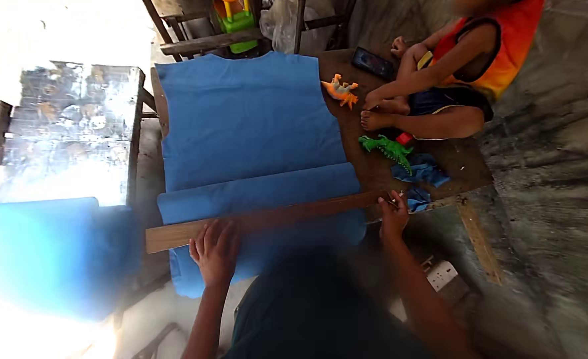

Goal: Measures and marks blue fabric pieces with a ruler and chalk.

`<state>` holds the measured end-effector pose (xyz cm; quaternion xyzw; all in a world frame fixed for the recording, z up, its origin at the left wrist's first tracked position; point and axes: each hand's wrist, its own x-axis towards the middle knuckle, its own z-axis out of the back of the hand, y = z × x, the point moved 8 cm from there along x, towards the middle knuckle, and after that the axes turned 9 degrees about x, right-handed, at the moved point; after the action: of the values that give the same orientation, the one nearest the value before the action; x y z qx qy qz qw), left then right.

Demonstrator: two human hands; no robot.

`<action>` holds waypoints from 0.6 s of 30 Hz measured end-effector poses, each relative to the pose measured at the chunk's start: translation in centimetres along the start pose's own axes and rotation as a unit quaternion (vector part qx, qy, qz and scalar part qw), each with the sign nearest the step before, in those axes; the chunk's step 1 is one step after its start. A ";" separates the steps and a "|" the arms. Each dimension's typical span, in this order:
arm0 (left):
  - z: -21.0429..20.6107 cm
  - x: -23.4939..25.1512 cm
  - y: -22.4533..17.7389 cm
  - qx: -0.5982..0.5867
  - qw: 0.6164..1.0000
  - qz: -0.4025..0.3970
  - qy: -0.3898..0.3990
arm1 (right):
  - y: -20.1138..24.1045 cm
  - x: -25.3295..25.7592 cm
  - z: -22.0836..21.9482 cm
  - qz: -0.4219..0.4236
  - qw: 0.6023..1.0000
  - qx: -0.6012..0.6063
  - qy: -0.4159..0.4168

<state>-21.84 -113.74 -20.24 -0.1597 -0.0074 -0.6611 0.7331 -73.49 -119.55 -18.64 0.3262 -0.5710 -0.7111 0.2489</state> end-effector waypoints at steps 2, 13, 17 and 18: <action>0.1 0.0 0.4 0.001 1.000 0.006 -0.003 | -0.4 0.2 -0.6 0.000 1.000 0.000 0.004; 0.6 -0.5 0.5 0.004 1.000 0.006 -0.010 | -1.1 0.7 -1.8 -0.031 0.999 -0.036 0.026; 1.0 -0.4 -0.2 -0.008 1.000 0.008 -0.012 | -0.7 0.5 -1.8 -0.028 0.998 -0.053 0.033; 1.2 -0.3 -0.4 -0.014 1.000 0.010 -0.015 | -0.3 0.2 -1.9 -0.024 0.997 -0.062 0.043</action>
<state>-22.05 -113.16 -19.06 -0.1797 -0.0076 -0.6512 0.7373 -72.19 -120.84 -19.23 0.3537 -0.5066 -0.7363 0.2760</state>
